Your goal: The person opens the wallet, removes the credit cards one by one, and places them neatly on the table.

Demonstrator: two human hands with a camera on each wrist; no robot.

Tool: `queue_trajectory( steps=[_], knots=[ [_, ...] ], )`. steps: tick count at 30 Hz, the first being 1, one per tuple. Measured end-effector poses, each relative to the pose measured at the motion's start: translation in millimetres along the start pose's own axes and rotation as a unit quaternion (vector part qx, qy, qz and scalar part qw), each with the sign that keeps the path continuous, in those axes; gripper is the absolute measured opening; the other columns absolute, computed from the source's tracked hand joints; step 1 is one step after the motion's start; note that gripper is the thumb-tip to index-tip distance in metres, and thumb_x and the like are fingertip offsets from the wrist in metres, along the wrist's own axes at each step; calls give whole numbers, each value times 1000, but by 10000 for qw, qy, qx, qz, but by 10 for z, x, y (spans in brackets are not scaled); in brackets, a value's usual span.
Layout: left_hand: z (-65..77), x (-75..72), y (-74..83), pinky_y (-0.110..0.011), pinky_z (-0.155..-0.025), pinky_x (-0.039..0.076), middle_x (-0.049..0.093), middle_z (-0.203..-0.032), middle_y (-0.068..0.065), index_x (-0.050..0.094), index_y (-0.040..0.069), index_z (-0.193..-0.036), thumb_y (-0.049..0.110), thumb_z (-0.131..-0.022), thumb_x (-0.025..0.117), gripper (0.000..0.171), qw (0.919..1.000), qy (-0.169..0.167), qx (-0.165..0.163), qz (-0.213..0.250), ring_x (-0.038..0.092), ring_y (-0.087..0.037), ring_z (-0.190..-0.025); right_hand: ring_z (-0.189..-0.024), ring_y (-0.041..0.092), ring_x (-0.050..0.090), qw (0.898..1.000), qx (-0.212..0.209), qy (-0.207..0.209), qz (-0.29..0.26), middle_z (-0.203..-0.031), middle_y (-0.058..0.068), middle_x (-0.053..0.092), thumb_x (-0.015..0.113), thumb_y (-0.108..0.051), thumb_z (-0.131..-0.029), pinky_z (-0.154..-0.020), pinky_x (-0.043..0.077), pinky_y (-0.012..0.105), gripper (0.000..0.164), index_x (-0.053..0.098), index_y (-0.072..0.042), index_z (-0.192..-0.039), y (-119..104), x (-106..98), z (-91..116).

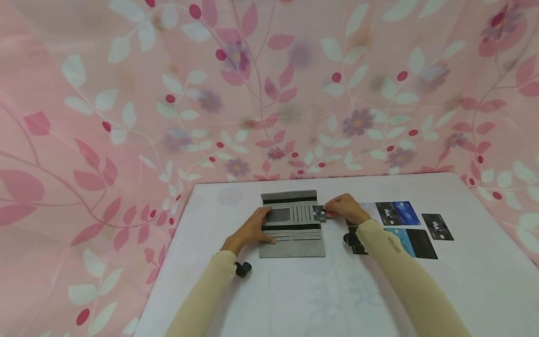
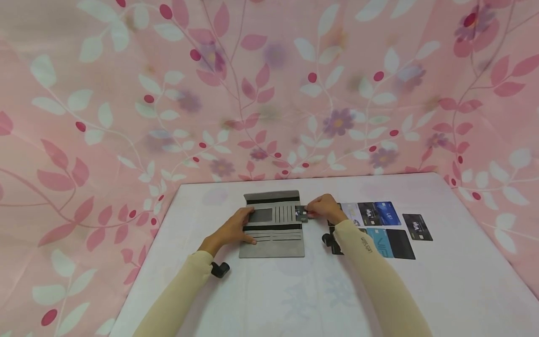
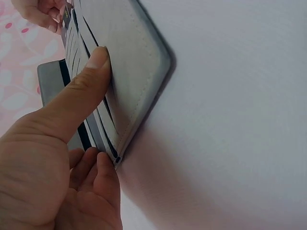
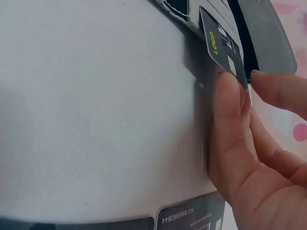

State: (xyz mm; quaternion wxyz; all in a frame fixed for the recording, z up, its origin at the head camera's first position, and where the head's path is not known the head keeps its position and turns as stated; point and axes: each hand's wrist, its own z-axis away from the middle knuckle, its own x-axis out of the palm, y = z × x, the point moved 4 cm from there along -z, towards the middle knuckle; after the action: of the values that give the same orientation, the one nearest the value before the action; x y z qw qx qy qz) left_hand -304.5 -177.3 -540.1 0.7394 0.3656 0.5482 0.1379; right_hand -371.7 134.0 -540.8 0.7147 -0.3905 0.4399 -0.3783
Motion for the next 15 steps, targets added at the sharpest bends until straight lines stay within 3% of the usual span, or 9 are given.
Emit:
queue_trajectory(
  steps=[9,15],
  knots=[
    [17,-34,11,-38,-107,42,30,-151,-14,24,3,-152,24,-64,93,114,9999,81,91,-5,45,-31,-130,-68,11,64,9984,36,241,-513,-90,13,69,68,-2,-89,-67,59,25,25,65,12,-109,-12,70,-18],
    [-20,10,-38,-34,-107,41,28,-152,-11,23,6,-153,24,-64,93,115,10000,-1,38,-34,44,-28,-132,-73,13,64,9977,-200,495,-412,-95,14,70,65,-6,-91,-68,58,25,26,66,10,-112,22,-96,2]
  ],
)
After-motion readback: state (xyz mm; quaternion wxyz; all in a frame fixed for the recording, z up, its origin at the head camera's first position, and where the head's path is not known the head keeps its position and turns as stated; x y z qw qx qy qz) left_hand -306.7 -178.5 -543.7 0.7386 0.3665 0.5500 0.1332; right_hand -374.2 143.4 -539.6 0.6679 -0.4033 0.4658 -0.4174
